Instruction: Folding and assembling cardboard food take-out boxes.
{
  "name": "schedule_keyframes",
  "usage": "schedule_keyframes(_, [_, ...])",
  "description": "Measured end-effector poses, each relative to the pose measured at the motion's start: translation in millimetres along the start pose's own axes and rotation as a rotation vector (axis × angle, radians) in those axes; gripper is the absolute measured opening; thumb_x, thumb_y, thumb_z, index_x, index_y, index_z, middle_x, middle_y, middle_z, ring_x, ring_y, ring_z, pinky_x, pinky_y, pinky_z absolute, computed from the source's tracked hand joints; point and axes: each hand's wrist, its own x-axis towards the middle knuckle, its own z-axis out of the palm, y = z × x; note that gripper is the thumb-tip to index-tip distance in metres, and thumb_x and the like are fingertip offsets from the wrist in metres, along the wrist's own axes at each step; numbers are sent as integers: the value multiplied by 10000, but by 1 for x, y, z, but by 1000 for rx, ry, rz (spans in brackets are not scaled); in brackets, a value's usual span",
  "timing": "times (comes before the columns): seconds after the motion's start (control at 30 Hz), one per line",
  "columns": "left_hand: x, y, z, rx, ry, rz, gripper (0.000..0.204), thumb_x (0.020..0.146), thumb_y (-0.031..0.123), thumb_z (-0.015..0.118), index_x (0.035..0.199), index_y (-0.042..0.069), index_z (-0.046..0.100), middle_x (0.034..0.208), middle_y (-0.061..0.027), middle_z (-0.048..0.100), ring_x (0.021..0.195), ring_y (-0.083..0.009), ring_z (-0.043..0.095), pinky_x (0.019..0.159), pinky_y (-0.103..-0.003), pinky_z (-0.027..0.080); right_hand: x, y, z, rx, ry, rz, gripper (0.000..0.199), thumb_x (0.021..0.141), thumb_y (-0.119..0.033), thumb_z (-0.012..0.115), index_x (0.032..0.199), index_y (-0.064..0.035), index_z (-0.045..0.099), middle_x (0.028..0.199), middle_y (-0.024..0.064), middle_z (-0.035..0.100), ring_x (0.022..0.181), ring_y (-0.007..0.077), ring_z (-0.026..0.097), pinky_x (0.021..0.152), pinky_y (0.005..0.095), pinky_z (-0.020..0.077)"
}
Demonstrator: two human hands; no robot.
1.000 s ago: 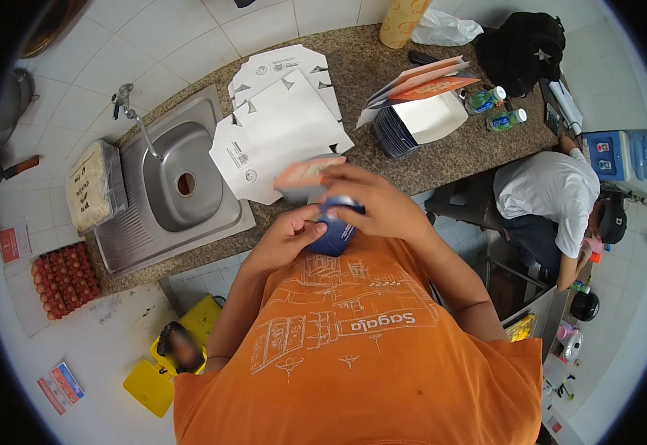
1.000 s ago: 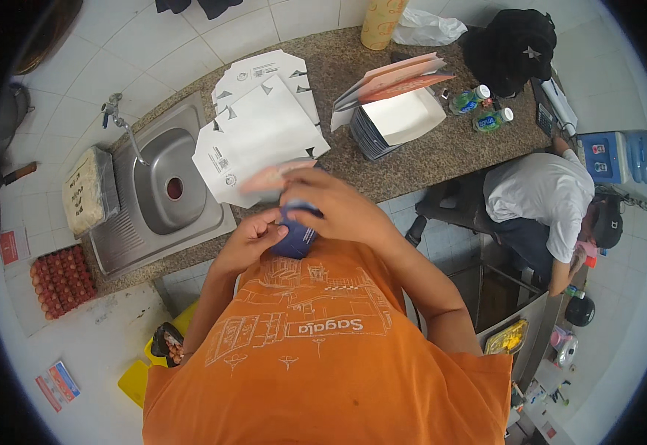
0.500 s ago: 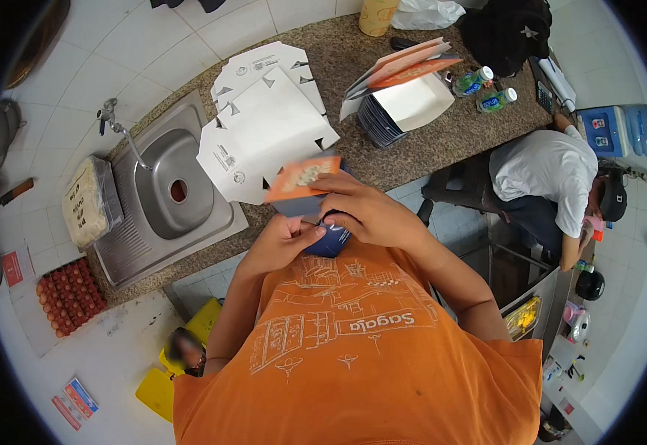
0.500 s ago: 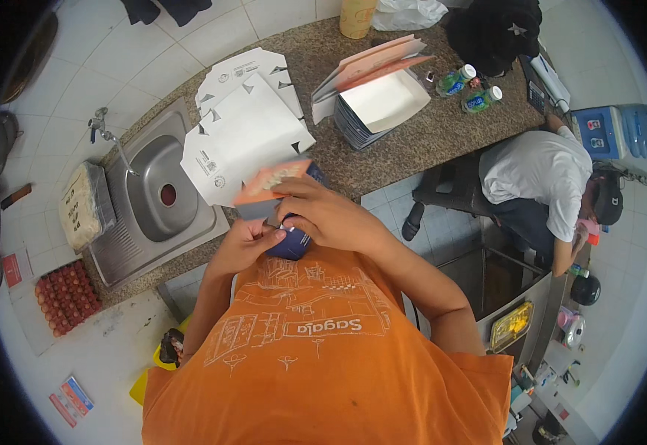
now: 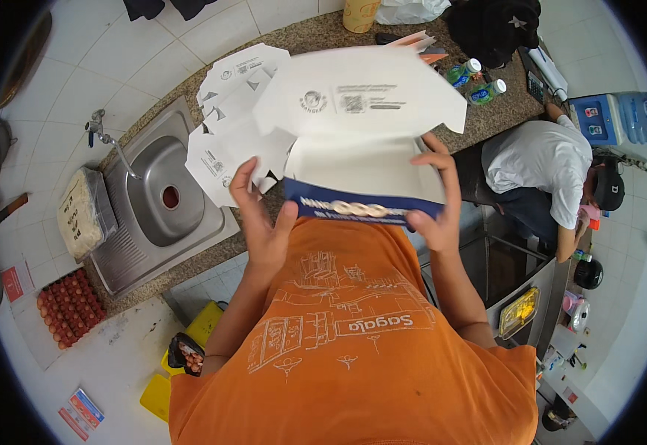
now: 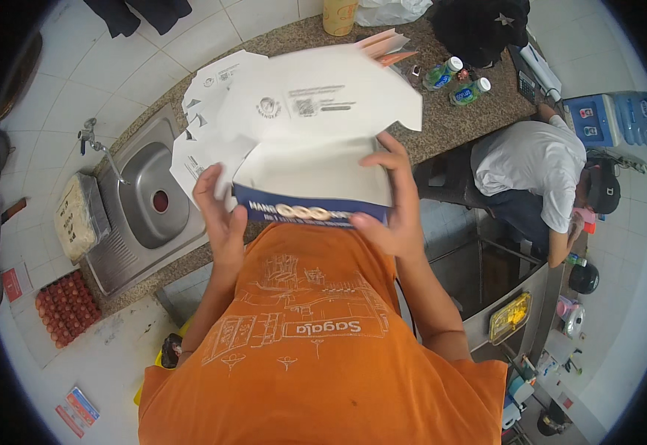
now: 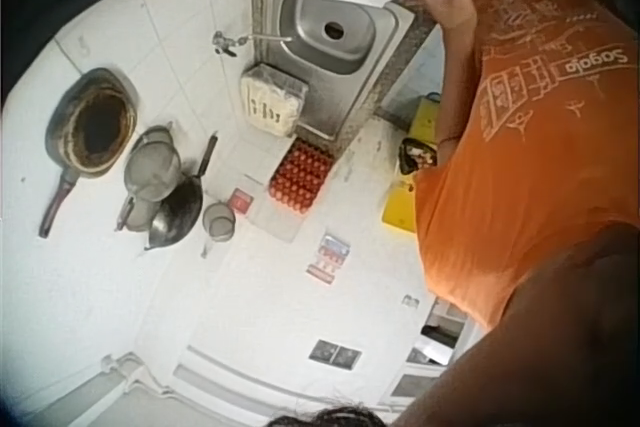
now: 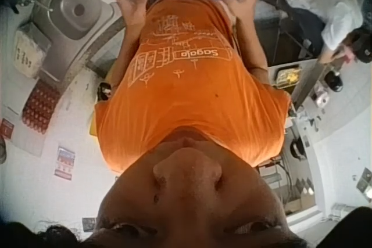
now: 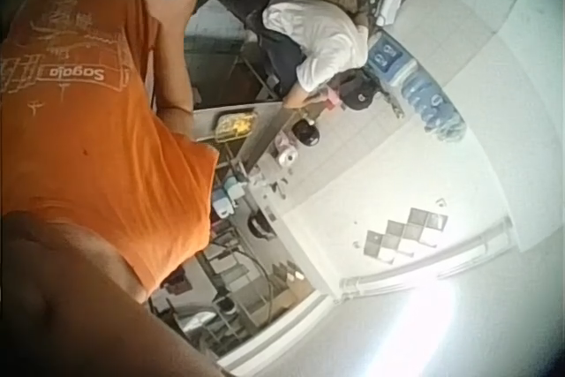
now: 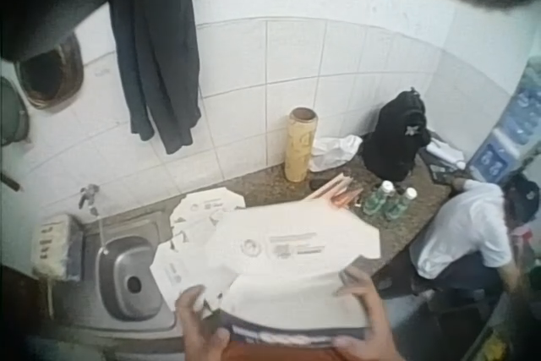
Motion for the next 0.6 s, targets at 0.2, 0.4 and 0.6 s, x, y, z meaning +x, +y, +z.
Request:
schedule_keyframes(0.2, [11, 7, 34, -295, -308, -204, 1017, 841, 429, 840, 1524, 57, 185, 1467, -192, 320, 1435, -376, 322, 1149, -540, 340, -31, 9, -25, -274, 92, -19, 687, 846, -443, 737, 1344, -6, 559, 1548, 288, 378, 1463, 380, 380, 1146, 426, 340])
schedule_keyframes(0.4, [28, -23, 107, 203, -630, 650, 973, 754, 450, 882, 1446, 71, 313, 1467, -244, 366, 1387, -492, 376, 1144, -557, 367, -57, -37, -21, -707, -289, 119, 594, 843, -260, 844, 1320, -3, 599, 1278, 171, 643, 1172, 314, 627, 1020, 422, 481])
schedule_keyframes(0.6, [101, -76, 92, 223, -515, 549, 555, 892, 254, 728, 1361, 59, 503, 1493, -218, 408, 1413, -437, 401, 1170, -520, 370, 7, -27, -32, -885, -46, 37, 241, 897, -154, 788, 1093, -31, 725, 1014, 158, 721, 935, 341, 699, 837, 415, 537])
